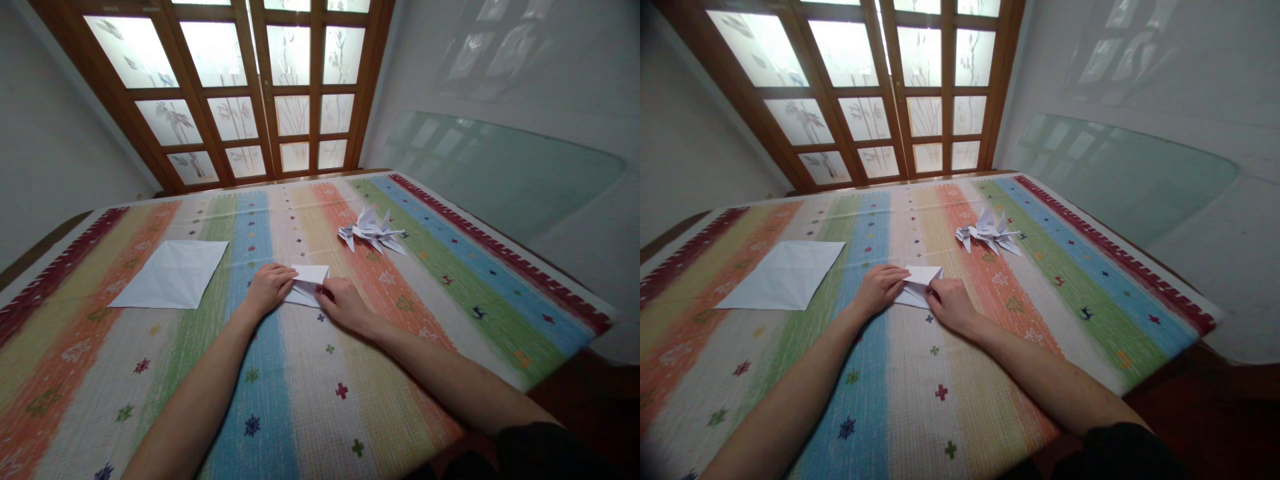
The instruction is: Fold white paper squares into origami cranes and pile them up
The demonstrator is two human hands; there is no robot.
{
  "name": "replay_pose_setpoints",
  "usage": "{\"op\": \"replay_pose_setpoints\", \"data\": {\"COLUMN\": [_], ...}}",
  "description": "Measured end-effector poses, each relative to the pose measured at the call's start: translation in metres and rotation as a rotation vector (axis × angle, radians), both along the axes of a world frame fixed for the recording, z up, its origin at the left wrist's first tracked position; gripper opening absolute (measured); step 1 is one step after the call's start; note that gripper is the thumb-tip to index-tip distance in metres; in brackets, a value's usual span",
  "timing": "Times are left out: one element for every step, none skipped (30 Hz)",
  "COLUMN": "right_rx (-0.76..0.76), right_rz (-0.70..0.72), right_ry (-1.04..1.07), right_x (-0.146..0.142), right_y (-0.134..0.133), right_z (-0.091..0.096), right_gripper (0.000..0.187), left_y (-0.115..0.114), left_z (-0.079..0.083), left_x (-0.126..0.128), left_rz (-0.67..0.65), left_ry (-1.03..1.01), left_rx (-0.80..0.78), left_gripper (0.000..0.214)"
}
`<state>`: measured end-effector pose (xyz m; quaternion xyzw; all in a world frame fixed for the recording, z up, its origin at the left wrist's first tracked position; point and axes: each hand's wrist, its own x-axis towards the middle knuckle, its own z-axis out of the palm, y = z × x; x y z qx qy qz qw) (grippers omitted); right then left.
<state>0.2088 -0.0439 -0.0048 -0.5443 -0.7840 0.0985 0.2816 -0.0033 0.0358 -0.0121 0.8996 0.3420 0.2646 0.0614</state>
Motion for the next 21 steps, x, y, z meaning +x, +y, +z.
{"op": "replay_pose_setpoints", "data": {"right_rx": [0.073,0.158,0.25,0.327,0.414,0.484,0.539,0.597,0.651,0.703,0.75,0.791,0.827,0.86,0.882,0.895,0.897,0.883,0.854,0.807,0.745], "right_rz": [0.015,0.024,0.023,0.017,0.053,0.118,0.182,0.227,0.272,0.311,0.344,0.377,0.416,0.458,0.502,0.549,0.592,0.623,0.637,0.633,0.616], "right_ry": [0.051,0.09,0.112,0.111,0.079,0.014,-0.065,-0.136,-0.207,-0.273,-0.332,-0.384,-0.428,-0.461,-0.491,-0.519,-0.545,-0.572,-0.596,-0.614,-0.622], "right_x": [0.004,0.009,0.015,0.021,0.028,0.034,0.039,0.044,0.048,0.05,0.052,0.052,0.052,0.05,0.048,0.044,0.04,0.035,0.031,0.026,0.022], "right_y": [0.002,0.005,0.008,0.012,0.016,0.02,0.024,0.028,0.031,0.034,0.037,0.039,0.04,0.041,0.041,0.041,0.04,0.039,0.037,0.035,0.033], "right_z": [0.0,0.0,0.0,0.001,0.002,0.003,0.004,0.006,0.008,0.011,0.013,0.016,0.018,0.02,0.022,0.023,0.023,0.023,0.022,0.022,0.021], "right_gripper": [0.012,0.015,0.019,0.023,0.026,0.029,0.031,0.033,0.033,0.033,0.033,0.032,0.031,0.028,0.026,0.023,0.021,0.021,0.022,0.024,0.026], "left_y": [0.001,0.002,0.003,0.003,0.004,0.004,0.004,0.004,0.004,0.004,0.004,0.004,0.003,0.003,0.003,0.002,0.002,0.001,0.001,0.0,-0.001], "left_z": [0.001,0.001,0.002,0.003,0.004,0.005,0.005,0.006,0.006,0.006,0.006,0.005,0.004,0.004,0.003,0.002,0.002,0.002,0.002,0.003,0.004], "left_x": [-0.001,-0.002,-0.003,-0.003,-0.004,-0.004,-0.004,-0.003,-0.003,-0.002,-0.002,-0.001,0.0,0.001,0.002,0.004,0.006,0.008,0.01,0.011,0.012], "left_rz": [0.012,0.024,0.033,0.039,0.044,0.047,0.049,0.052,0.053,0.051,0.044,0.031,0.014,-0.004,-0.018,-0.021,-0.011,0.016,0.059,0.117,0.185], "left_ry": [-0.05,-0.104,-0.158,-0.204,-0.242,-0.27,-0.29,-0.306,-0.32,-0.333,-0.342,-0.346,-0.346,-0.339,-0.326,-0.308,-0.284,-0.259,-0.236,-0.223,-0.221], "left_rx": [-0.047,-0.096,-0.146,-0.197,-0.248,-0.296,-0.343,-0.384,-0.42,-0.448,-0.468,-0.478,-0.478,-0.467,-0.446,-0.411,-0.366,-0.313,-0.256,-0.203,-0.155], "left_gripper": [0.026,0.027,0.027,0.027,0.027,0.026,0.025,0.024,0.023,0.023,0.023,0.022,0.022,0.021,0.021,0.021,0.021,0.021,0.022,0.023,0.025]}}
